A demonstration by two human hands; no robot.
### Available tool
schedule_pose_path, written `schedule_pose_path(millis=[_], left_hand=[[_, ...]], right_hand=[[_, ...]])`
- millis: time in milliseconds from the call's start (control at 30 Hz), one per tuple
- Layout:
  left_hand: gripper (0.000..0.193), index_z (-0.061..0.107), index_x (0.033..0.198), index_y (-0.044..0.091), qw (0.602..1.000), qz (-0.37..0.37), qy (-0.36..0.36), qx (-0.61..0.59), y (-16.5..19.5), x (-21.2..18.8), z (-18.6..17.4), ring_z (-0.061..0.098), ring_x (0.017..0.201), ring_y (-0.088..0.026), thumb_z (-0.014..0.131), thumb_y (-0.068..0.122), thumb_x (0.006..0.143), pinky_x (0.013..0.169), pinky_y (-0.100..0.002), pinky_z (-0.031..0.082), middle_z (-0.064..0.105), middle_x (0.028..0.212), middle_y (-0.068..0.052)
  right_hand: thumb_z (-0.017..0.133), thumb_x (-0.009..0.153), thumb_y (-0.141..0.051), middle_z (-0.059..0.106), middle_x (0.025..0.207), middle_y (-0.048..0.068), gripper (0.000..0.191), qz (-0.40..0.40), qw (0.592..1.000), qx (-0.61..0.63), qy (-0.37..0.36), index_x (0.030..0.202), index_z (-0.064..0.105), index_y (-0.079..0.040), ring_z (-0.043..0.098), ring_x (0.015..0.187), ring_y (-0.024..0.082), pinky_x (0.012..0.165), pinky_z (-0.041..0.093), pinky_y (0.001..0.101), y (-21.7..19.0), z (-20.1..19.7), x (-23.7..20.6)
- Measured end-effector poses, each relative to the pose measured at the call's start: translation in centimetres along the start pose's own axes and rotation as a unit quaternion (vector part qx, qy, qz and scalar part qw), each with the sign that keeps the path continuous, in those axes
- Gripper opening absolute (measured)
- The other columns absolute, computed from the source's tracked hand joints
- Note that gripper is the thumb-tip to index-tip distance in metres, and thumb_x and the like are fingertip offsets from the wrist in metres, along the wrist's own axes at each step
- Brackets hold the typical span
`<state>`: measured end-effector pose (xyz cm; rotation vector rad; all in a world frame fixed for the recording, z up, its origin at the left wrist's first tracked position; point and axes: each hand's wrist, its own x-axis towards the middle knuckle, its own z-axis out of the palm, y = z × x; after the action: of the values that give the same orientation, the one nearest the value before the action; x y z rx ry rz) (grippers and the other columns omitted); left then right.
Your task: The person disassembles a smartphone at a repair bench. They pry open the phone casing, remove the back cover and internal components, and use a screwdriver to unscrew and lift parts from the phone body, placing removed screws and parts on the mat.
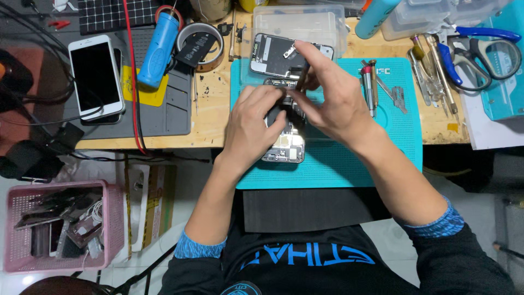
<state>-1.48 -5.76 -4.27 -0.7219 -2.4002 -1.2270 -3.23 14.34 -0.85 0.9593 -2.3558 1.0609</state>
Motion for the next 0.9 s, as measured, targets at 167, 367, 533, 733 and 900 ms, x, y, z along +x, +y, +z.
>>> schedule_pose_path(millis=[167, 367, 533, 733, 900], left_hand=[[0.032, 0.067, 0.116, 0.0, 1.0, -0.012, -0.009, -0.001, 0.15, 0.01, -0.09, 0.059, 0.11, -0.033, 0.073, 0.008, 0.085, 0.096, -0.042, 0.05, 0.067, 0.116, -0.011], [0.037, 0.068, 0.12, 0.002, 1.0, -0.015, -0.004, -0.007, 0.09, 0.03, -0.06, 0.06, 0.109, -0.032, 0.072, 0.007, 0.084, 0.096, -0.042, 0.051, 0.068, 0.116, -0.01], [0.035, 0.068, 0.119, 0.001, 1.0, -0.022, -0.001, -0.009, 0.11, -0.06, 0.06, 0.061, 0.109, -0.032, 0.073, 0.009, 0.085, 0.095, -0.041, 0.051, 0.068, 0.116, -0.01], [0.034, 0.068, 0.116, 0.0, 1.0, -0.027, -0.002, -0.002, -0.01, -0.12, 0.18, 0.06, 0.107, -0.032, 0.075, 0.009, 0.084, 0.093, -0.042, 0.051, 0.068, 0.116, -0.011], [0.035, 0.066, 0.116, -0.001, 1.0, -0.017, 0.006, -0.002, -0.15, -0.2, 0.13, 0.06, 0.108, -0.033, 0.075, 0.009, 0.084, 0.094, -0.043, 0.051, 0.068, 0.117, -0.012]], right_hand=[[0.076, 0.094, 0.01, 0.067, 0.106, 0.01, 0.074, -0.015, 1.0, 0.009, -0.011, 0.157, 0.041, -0.005, 0.072, 0.094, 0.02, 0.086, 0.06, 0.0313, -0.03, 0.03, 0.01], [0.076, 0.094, 0.01, 0.066, 0.105, 0.012, 0.073, -0.044, 0.999, 0.011, -0.015, 0.155, 0.039, -0.005, 0.072, 0.095, 0.02, 0.087, 0.06, 0.0306, -0.12, -0.15, 0.07], [0.075, 0.094, 0.009, 0.066, 0.099, 0.009, 0.072, -0.006, 1.0, 0.003, -0.018, 0.155, 0.04, -0.005, 0.073, 0.092, 0.018, 0.084, 0.061, 0.0296, -0.23, 0.01, 0.02], [0.079, 0.098, 0.007, 0.065, 0.104, 0.009, 0.074, 0.007, 1.0, 0.014, 0.003, 0.159, 0.041, -0.006, 0.071, 0.086, 0.017, 0.079, 0.061, 0.0276, -0.12, 0.33, 0.02], [0.08, 0.095, 0.006, 0.066, 0.102, 0.01, 0.076, 0.003, 1.0, -0.007, 0.007, 0.159, 0.041, -0.006, 0.07, 0.089, 0.019, 0.081, 0.06, 0.0296, -0.13, 0.29, -0.12]])
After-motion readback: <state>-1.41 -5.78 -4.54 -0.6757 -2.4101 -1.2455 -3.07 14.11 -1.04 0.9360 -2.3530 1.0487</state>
